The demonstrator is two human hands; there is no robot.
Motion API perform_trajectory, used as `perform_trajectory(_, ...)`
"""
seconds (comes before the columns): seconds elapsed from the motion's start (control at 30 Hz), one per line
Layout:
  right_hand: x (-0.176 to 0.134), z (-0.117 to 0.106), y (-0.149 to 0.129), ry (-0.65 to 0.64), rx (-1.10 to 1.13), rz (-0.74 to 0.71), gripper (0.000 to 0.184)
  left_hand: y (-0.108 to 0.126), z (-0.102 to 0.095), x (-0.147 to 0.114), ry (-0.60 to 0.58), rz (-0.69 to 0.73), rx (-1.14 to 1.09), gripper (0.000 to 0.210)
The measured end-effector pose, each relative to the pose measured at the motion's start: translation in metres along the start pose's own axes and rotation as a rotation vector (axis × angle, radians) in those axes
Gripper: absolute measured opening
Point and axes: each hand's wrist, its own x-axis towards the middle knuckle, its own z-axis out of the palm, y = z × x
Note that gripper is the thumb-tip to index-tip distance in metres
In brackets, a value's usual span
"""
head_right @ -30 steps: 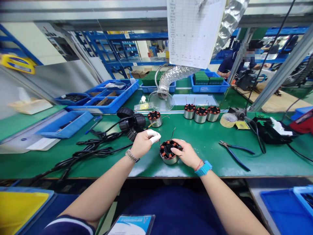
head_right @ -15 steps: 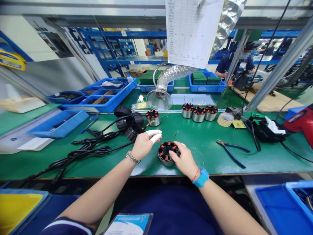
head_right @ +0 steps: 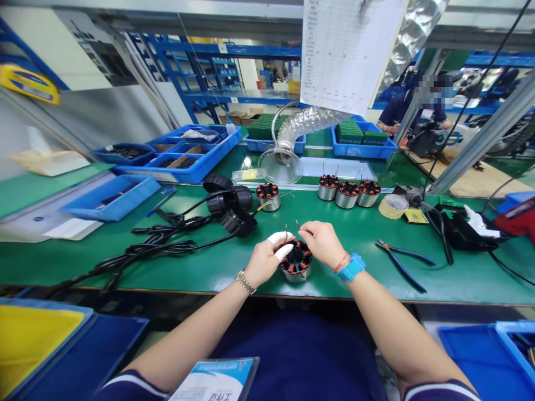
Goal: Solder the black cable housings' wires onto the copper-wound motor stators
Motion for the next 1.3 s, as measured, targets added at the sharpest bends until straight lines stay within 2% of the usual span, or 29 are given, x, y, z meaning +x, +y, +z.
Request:
perform_trajectory(0.2,-0.005,-0.018,0.005,0.061,-0.029,0.074,0.016,0.004,0.001,0.018,-0.169,0.013,-0.002,0.020)
perform_trajectory(0.37,-0.011,-0.016,0.004,0.134,-0.018,0.110,0.017,0.012,-0.001,0.022,-0.193,0.027,0.124,0.017)
perform_trajectory(0.5,-0.016,-0.018,0.004,0.168,0.015,0.104,0.020,0.011,-0.001,0.022,-0.205,-0.015,0.067,0.025)
perform_trajectory(0.6,-0.016,-0.024,0.004,0.213,0.040,0.106,0.021,0.006,0.000,0.024,-0.158,-0.056,-0.054,0.037)
perform_trajectory(0.7,-0.018,-0.028,0.007,0.252,0.088,0.128,0.020,0.003,0.001,0.028,-0.038,-0.052,-0.106,0.038)
perform_trajectory(0.87,-0.030,-0.031,0.014,0.273,0.144,0.181,0.023,0.005,0.007,0.033,0.068,0.051,0.040,0.026)
perform_trajectory(1.0,-0.038,-0.037,0.005,0.356,0.015,0.118,0.020,0.008,0.010,0.029,0.094,0.086,0.077,0.026)
perform_trajectory(1.1,-0.035,-0.040,-0.011,0.352,-0.051,0.026,0.017,0.007,0.009,0.027,0.094,-0.030,-0.036,0.027)
perform_trajectory(1.2,-0.027,-0.038,-0.024,0.296,-0.037,-0.017,0.017,0.005,0.008,0.028,0.052,-0.160,-0.288,0.028)
perform_trajectory(1.3,-0.021,-0.035,-0.028,0.293,-0.003,-0.038,0.017,0.003,0.012,0.031,0.040,-0.196,-0.461,0.027)
